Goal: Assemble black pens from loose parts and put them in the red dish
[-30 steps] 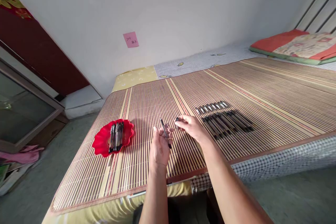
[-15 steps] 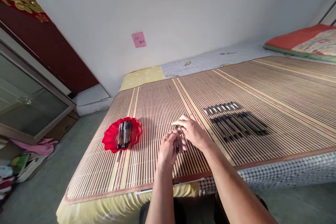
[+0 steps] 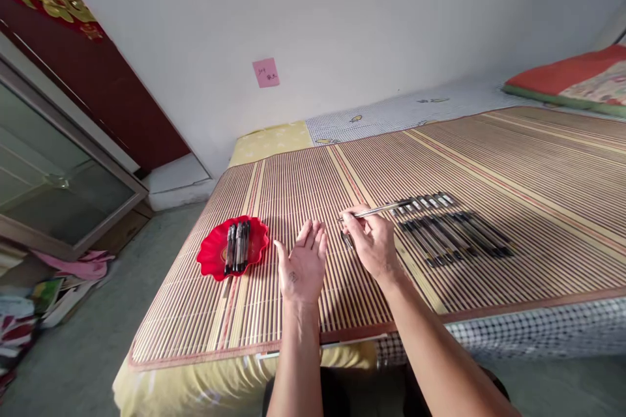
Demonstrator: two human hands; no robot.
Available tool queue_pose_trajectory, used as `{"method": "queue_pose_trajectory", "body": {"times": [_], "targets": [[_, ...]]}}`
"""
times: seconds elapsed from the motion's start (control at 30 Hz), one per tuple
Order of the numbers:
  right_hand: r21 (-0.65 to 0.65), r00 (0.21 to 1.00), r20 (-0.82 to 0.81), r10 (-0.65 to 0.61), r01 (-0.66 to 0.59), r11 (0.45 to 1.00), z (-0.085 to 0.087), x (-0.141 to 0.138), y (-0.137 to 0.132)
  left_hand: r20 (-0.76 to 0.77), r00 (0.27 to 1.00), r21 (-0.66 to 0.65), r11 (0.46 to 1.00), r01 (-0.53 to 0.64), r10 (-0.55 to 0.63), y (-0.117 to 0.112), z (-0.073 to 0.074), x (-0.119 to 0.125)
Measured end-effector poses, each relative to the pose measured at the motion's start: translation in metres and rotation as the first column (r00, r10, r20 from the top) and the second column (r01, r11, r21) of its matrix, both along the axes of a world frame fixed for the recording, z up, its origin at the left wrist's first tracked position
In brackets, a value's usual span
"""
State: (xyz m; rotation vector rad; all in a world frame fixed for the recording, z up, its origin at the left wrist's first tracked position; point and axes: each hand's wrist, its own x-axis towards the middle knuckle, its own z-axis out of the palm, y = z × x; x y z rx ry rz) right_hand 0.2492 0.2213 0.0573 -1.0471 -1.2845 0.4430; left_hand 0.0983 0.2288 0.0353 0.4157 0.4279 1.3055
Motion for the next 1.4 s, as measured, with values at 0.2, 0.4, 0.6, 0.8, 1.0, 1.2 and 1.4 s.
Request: {"method": "queue_pose_trajectory", "body": {"times": [0.2, 0.4, 0.6, 0.8, 1.0, 1.2, 1.4], "targets": [[-0.010, 0.953, -0.189, 0.236, -0.243, 0.970, 0.022, -0.035, -0.022, 0.022, 0.995, 0.144, 0.985, 0.098, -0.102, -0.008, 0.014, -0.009], [-0.093, 0.903, -0.021, 0.429, -0.429, 0.899, 0.018, -0.057, -0.027, 0.008, 0.999, 0.197, 0.979, 0.048, -0.051, -0.007, 0.013, -0.017], [-0.125, 0.897, 0.098, 0.430, -0.418, 0.900, 0.011, -0.064, -0.026, -0.024, 0.999, 0.189, 0.981, 0.038, -0.034, -0.007, 0.014, -0.023], [-0.182, 0.866, 0.100, 0.490, -0.468, 0.865, 0.007, -0.068, -0.027, -0.014, 0.999, 0.199, 0.979, 0.042, -0.040, -0.007, 0.014, -0.026], [-0.193, 0.862, 0.072, 0.502, -0.481, 0.855, 0.007, -0.069, -0.028, -0.029, 1.000, 0.182, 0.983, 0.015, -0.010, -0.008, 0.016, -0.025], [-0.203, 0.860, 0.096, 0.501, -0.476, 0.856, 0.002, -0.069, -0.025, -0.036, 0.999, 0.182, 0.983, 0.019, -0.012, -0.009, 0.018, -0.022], [-0.153, 0.875, 0.124, 0.468, -0.449, 0.880, 0.000, -0.068, -0.023, -0.029, 0.999, 0.189, 0.982, 0.029, -0.024, -0.009, 0.017, -0.022]]}}
